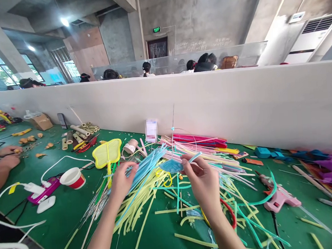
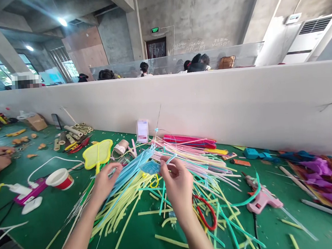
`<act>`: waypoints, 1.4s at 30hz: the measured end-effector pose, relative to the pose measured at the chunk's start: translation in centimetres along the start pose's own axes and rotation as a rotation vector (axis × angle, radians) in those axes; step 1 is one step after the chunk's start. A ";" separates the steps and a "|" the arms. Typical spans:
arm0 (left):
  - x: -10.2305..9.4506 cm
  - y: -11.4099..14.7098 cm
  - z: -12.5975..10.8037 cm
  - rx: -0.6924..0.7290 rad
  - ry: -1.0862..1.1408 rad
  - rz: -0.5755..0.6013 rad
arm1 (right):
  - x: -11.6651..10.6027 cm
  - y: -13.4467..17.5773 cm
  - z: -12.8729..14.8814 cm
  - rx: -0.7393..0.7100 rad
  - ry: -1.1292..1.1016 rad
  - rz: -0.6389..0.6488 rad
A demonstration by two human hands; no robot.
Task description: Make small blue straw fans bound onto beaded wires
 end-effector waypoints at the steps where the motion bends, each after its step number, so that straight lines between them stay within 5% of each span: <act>1: 1.7 0.2 -1.3 0.022 0.186 0.116 | 0.2 0.1 0.0 -0.008 -0.035 -0.005; 3: 4.6 0.9 -4.4 0.086 0.509 0.301 | 0.7 0.2 0.0 -0.016 -0.090 -0.005; 6: 6.9 1.7 -7.9 0.124 0.810 0.341 | 1.7 0.3 -0.7 0.002 -0.138 0.034; 12: 8.2 1.0 -8.0 -0.069 1.071 0.116 | 3.0 0.0 -2.1 -0.015 -0.174 0.167; 18: 7.5 0.3 -7.2 -0.097 1.111 0.041 | 2.2 -0.4 -3.2 -0.014 -0.320 0.058; 27: 7.8 0.3 -7.6 -0.103 1.135 0.055 | 3.2 -0.4 -4.9 0.247 -0.395 0.167; 42: 7.9 0.0 -9.0 -0.007 0.980 0.150 | 2.4 -0.8 -3.7 0.146 -0.354 0.141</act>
Point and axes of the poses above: each hand's wrist, its own y-axis away from the middle knuckle, its own x-axis out of the palm, z = x × y, the point moved 7 cm from there along -y, towards the middle knuckle, and after that the axes turned 11 degrees about z, right-handed, at the moved point
